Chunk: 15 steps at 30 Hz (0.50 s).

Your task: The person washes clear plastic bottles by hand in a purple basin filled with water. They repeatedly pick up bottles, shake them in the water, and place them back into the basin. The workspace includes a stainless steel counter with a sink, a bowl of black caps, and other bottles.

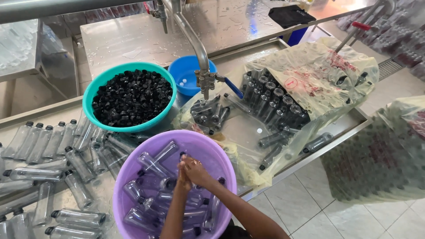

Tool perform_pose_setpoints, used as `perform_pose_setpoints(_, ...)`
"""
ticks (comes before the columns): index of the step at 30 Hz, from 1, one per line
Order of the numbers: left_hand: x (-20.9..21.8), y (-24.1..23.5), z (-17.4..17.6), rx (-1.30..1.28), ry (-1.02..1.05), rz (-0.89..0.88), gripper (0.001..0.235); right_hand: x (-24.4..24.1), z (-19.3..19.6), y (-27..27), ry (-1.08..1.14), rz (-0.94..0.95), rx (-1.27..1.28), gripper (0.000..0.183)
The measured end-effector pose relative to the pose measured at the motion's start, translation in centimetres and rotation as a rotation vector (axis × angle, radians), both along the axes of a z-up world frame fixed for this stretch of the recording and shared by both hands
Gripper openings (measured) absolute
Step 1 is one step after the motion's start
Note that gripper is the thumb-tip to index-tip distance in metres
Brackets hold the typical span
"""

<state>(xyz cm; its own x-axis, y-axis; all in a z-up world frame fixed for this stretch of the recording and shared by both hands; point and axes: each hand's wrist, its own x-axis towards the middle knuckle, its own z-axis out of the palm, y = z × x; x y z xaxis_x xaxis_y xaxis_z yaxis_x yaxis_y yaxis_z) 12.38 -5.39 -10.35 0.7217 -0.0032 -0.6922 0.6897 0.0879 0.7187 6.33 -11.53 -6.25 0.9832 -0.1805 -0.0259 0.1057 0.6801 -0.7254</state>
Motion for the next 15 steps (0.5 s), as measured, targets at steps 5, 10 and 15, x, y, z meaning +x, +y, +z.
perform_pose_setpoints(5,-2.9,-1.8,3.2,0.018,-0.027,-0.131,0.099,0.5,-4.9,-1.8,-0.288,-0.391,-1.858,0.042)
perform_pose_setpoints(10,-6.5,-2.0,6.5,0.032,-0.053,-0.210,0.098,6.4,-11.2,-6.7,0.111,-0.073,-1.794,0.044)
perform_pose_setpoints(15,-9.3,1.0,11.5,0.193,-0.327,-0.389,0.095,7.7,-8.8,-8.3,0.411,0.254,-1.210,0.045)
